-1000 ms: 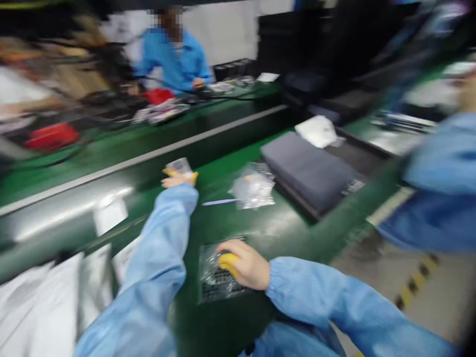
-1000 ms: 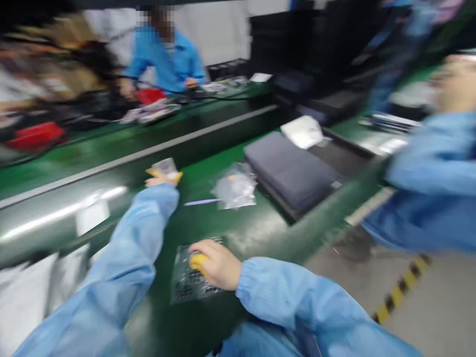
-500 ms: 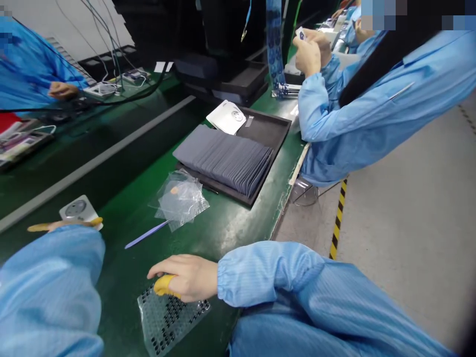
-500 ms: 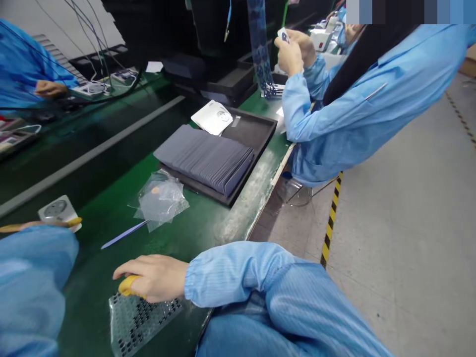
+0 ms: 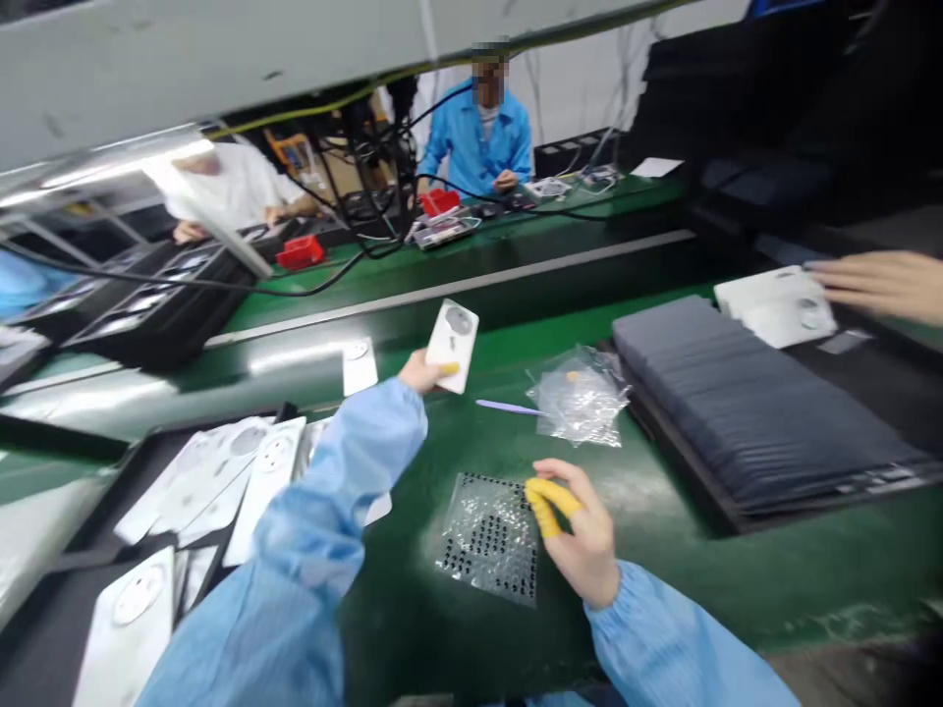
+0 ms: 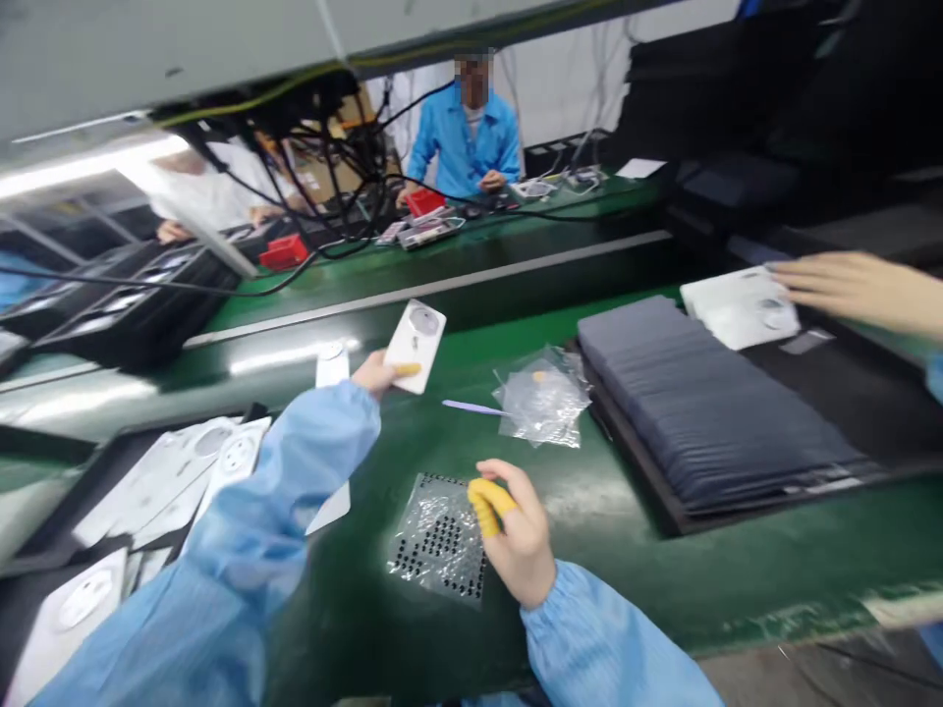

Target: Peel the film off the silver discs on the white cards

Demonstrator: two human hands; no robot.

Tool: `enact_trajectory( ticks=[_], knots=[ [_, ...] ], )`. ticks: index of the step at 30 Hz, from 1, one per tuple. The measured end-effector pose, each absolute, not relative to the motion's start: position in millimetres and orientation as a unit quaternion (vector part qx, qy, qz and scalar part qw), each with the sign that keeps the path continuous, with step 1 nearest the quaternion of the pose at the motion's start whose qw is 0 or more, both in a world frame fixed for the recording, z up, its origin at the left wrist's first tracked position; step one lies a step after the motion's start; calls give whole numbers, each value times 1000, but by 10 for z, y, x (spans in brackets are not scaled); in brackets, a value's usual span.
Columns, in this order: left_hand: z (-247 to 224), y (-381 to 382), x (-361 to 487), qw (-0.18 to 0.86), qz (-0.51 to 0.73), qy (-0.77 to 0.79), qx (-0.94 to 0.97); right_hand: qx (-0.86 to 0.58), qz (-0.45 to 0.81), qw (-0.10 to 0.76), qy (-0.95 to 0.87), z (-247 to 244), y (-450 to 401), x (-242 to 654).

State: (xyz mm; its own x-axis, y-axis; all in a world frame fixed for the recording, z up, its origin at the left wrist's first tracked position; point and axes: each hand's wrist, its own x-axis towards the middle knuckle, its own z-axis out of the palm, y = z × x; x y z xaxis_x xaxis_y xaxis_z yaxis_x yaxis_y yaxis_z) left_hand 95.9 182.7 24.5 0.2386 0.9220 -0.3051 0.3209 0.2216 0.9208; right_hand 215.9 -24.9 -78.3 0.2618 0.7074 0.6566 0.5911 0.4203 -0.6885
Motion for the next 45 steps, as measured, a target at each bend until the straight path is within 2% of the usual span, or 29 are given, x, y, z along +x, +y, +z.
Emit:
enact_trajectory(
  ticks=[3, 7, 12, 15, 17, 20, 23, 30, 37, 42, 45],
  knots=[
    [-12, 1112, 618, 596, 295, 547, 508, -545, 29, 597, -587, -662, -242, 2107],
    [-272, 122, 331, 769, 325, 426, 348, -538, 54, 600, -590, -518, -187, 1898],
    [-334, -255, 187, 855, 266, 326, 303, -510, 162, 595, -599, -479, -222, 1673],
    [-337, -230, 154, 793, 344, 380, 329, -476, 207, 564, -642, -497, -264, 1619],
    [-337, -227, 147, 722, 397, 421, 378, -471, 185, 556, -659, -503, -277, 1598],
    [-314, -256, 138, 650, 402, 434, 477, -487, 107, 557, -664, -479, -290, 1574],
    [-263, -288, 126, 602, 394, 432, 543, -504, 86, 534, -673, -442, -328, 1556],
    [-227, -339, 108, 566, 401, 423, 582, -522, 106, 467, -705, -460, -478, 1614],
    [-280, -395, 47, 546, 387, 459, 584, -472, 78, 297, -826, -347, -528, 1664],
    [-291, -386, 39, 512, 372, 466, 619, -512, 28, 245, -823, -338, -620, 1544],
    [-300, -377, 32, 537, 366, 465, 602, -518, 55, 244, -818, -363, -638, 1536]
  ],
)
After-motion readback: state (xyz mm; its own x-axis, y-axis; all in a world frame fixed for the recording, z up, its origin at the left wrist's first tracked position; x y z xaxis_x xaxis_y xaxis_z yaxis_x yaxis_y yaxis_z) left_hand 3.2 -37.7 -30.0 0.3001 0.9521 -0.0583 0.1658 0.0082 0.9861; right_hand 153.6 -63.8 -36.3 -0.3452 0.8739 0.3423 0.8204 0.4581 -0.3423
